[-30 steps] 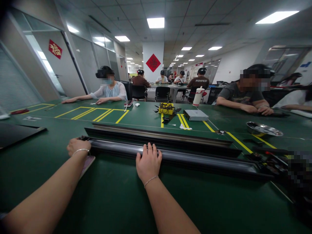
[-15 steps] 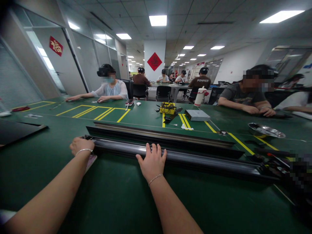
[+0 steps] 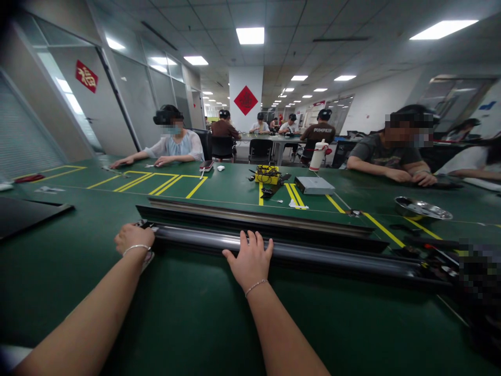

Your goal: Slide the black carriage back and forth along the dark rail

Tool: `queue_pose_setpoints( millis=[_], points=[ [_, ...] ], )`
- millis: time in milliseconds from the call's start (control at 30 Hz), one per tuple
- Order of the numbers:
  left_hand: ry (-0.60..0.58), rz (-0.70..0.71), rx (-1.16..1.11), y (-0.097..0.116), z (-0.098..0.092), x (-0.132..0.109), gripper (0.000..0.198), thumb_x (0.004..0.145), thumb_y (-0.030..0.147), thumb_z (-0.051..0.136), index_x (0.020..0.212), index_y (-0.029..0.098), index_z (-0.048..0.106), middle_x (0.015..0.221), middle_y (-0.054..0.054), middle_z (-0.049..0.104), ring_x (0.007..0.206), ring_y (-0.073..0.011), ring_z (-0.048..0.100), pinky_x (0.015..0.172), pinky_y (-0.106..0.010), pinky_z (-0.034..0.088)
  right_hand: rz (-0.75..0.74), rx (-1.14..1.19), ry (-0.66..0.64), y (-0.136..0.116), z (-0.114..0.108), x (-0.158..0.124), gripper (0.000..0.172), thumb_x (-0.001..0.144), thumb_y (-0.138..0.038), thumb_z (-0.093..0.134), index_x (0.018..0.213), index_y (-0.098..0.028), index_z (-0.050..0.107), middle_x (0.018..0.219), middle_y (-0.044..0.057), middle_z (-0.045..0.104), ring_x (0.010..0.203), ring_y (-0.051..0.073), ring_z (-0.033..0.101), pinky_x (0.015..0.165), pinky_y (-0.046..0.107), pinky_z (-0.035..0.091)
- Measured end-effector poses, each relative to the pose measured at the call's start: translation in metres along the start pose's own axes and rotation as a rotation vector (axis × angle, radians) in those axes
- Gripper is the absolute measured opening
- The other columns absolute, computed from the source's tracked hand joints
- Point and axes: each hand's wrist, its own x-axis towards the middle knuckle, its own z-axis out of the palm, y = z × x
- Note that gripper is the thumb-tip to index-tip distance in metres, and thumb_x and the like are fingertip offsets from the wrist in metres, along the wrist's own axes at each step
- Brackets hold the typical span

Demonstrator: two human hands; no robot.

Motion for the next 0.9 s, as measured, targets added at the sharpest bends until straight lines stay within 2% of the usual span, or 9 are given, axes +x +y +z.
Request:
queue_pose_setpoints(
  millis=[200, 400, 533, 733, 900],
  points=[
    [-0.059, 0.031, 0.055, -0.005, -0.003, 0.009, 0.05, 0.067, 0.041, 0.055, 0.108, 0.012, 0.049, 0.119, -0.02, 0.051, 0.115, -0.035, 0.042, 0.088, -0.048, 0.039, 0.014, 0.012, 0.008, -0.001, 0.001, 0.0, 0.062, 0.077, -0.058, 0.042, 0.124, -0.019, 0.045, 0.127, 0.011, 0.047, 0.121, 0.027, 0.031, 0.101, 0.048, 0.007],
    [-0.021, 0.061, 0.092, -0.003, 0.002, 0.003, 0.047, 0.068, 0.035, 0.053, 0.107, 0.009, 0.049, 0.116, -0.022, 0.052, 0.114, -0.0336, 0.042, 0.088, -0.046, 0.039, 0.008, 0.026, 0.021, -0.002, -0.001, 0.0, 0.061, 0.077, -0.057, 0.043, 0.123, -0.018, 0.047, 0.126, 0.012, 0.048, 0.119, 0.028, 0.033, 0.099, 0.048, 0.01],
    [-0.009, 0.09, 0.093, -0.005, 0.002, -0.001, 0.047, 0.07, 0.038, 0.05, 0.107, 0.009, 0.05, 0.115, -0.021, 0.053, 0.114, -0.0321, 0.043, 0.089, -0.044, 0.039, 0.008, 0.015, 0.028, -0.001, 0.0, 0.0, 0.061, 0.076, -0.057, 0.043, 0.123, -0.018, 0.047, 0.125, 0.011, 0.048, 0.12, 0.028, 0.033, 0.099, 0.047, 0.012],
    [-0.003, 0.199, 0.135, -0.013, 0.007, 0.004, 0.045, 0.072, 0.035, 0.045, 0.105, 0.005, 0.052, 0.108, -0.021, 0.056, 0.111, -0.0326, 0.044, 0.09, -0.041, 0.037, -0.002, 0.01, 0.044, 0.0, 0.002, 0.0, 0.061, 0.076, -0.057, 0.043, 0.122, -0.018, 0.047, 0.125, 0.011, 0.049, 0.119, 0.028, 0.033, 0.098, 0.046, 0.014],
    [-0.025, 0.216, 0.173, -0.014, 0.01, 0.011, 0.047, 0.069, 0.036, 0.047, 0.101, 0.002, 0.053, 0.105, -0.023, 0.057, 0.108, -0.0344, 0.045, 0.088, -0.041, 0.037, 0.0, 0.011, 0.047, 0.0, 0.001, 0.001, 0.06, 0.075, -0.057, 0.045, 0.12, -0.017, 0.049, 0.124, 0.011, 0.05, 0.118, 0.028, 0.034, 0.098, 0.045, 0.015]
  ],
)
